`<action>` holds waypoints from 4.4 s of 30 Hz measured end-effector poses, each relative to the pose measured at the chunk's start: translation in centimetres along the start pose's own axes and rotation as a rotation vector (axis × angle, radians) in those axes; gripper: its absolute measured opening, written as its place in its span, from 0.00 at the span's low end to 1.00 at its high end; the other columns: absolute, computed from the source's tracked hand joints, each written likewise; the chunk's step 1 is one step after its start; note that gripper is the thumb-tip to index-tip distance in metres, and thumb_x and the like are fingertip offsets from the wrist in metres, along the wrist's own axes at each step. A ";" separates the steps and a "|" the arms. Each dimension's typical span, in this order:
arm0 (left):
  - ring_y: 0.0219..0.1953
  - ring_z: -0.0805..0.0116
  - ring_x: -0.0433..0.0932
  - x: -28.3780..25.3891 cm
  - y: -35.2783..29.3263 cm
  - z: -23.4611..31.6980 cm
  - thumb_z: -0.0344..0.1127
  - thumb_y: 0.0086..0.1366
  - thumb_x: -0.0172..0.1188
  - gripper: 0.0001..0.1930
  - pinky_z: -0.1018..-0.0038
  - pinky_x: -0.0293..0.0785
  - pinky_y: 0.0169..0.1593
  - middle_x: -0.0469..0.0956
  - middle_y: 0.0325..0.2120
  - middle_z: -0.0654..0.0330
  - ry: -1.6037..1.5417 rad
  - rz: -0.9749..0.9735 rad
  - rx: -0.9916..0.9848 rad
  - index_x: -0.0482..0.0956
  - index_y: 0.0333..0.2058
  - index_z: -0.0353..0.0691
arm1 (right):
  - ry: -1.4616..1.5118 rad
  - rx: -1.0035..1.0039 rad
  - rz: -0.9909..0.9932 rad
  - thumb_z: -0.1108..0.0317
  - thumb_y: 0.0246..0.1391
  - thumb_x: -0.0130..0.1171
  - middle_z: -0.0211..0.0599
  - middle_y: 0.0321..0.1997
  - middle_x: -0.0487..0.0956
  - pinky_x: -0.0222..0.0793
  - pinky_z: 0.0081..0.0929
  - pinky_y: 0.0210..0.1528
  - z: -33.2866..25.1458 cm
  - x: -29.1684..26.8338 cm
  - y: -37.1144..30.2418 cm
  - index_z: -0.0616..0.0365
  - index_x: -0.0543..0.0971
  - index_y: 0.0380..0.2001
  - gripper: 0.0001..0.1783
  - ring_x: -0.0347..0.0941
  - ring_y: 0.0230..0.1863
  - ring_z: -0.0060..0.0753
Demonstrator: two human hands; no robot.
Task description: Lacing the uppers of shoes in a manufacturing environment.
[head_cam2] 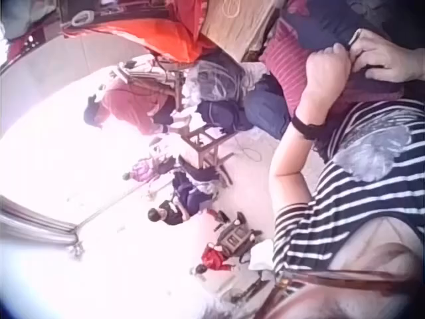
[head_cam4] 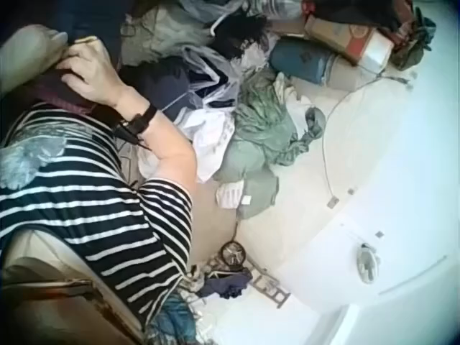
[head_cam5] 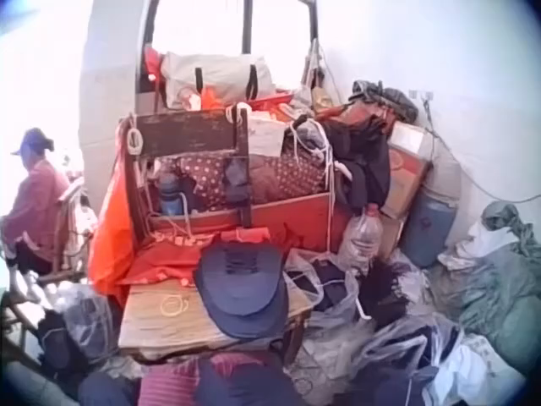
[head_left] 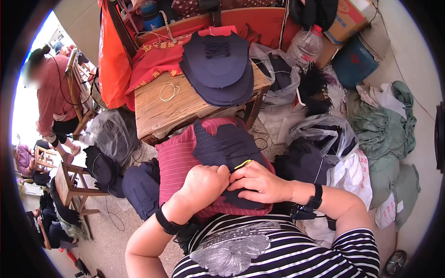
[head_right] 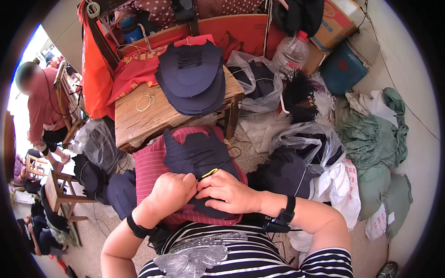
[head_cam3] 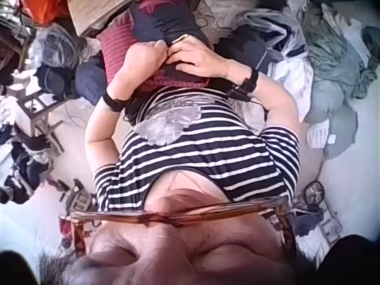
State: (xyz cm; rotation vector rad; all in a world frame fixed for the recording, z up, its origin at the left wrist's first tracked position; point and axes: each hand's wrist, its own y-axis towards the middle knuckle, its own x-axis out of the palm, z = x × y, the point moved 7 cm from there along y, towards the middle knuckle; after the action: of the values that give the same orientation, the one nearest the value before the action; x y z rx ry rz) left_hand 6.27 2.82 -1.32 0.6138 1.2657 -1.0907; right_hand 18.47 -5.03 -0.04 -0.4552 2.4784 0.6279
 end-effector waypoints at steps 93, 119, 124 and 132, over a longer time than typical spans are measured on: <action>0.22 0.84 0.70 -1.5 -14.6 -9.3 0.27 0.72 0.59 0.07 0.81 0.66 0.26 0.75 0.22 0.68 -0.515 0.530 -0.557 0.84 0.43 0.31 | 0.294 0.494 0.296 0.64 0.62 0.68 0.26 0.28 0.77 0.67 0.23 0.29 4.2 -2.8 3.9 0.59 0.79 0.45 0.13 0.70 0.27 0.16; 0.37 0.46 0.85 -5.1 -5.2 -3.6 0.29 0.69 0.60 0.08 0.61 0.81 0.39 0.84 0.34 0.47 -0.489 0.424 -0.295 0.82 0.44 0.36 | 0.934 0.459 0.124 0.65 0.72 0.50 0.30 0.35 0.81 0.62 0.12 0.30 6.2 -7.5 6.6 0.59 0.79 0.50 0.13 0.71 0.29 0.11; 0.34 0.51 0.85 -5.3 -7.1 -4.2 0.22 0.67 0.59 0.09 0.67 0.80 0.40 0.84 0.33 0.47 -0.462 0.473 -0.246 0.83 0.44 0.34 | 0.392 0.413 0.088 0.72 0.55 0.70 0.24 0.34 0.74 0.71 0.26 0.33 6.4 -3.7 4.5 0.54 0.71 0.61 0.31 0.72 0.29 0.17; 0.24 0.80 0.70 -3.3 -15.3 -13.1 0.23 0.71 0.57 0.07 0.78 0.66 0.29 0.77 0.24 0.65 -0.477 0.634 -0.642 0.83 0.43 0.36 | -0.295 -0.163 0.214 0.74 0.47 0.73 0.33 0.43 0.77 0.71 0.36 0.49 2.3 -3.0 3.4 0.55 0.70 0.62 0.37 0.76 0.45 0.40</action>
State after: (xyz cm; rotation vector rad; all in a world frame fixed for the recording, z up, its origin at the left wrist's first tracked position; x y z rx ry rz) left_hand -13.02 8.92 1.47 0.2058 0.8344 -0.2399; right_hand 20.29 -0.46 1.14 -0.1425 2.2190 0.9173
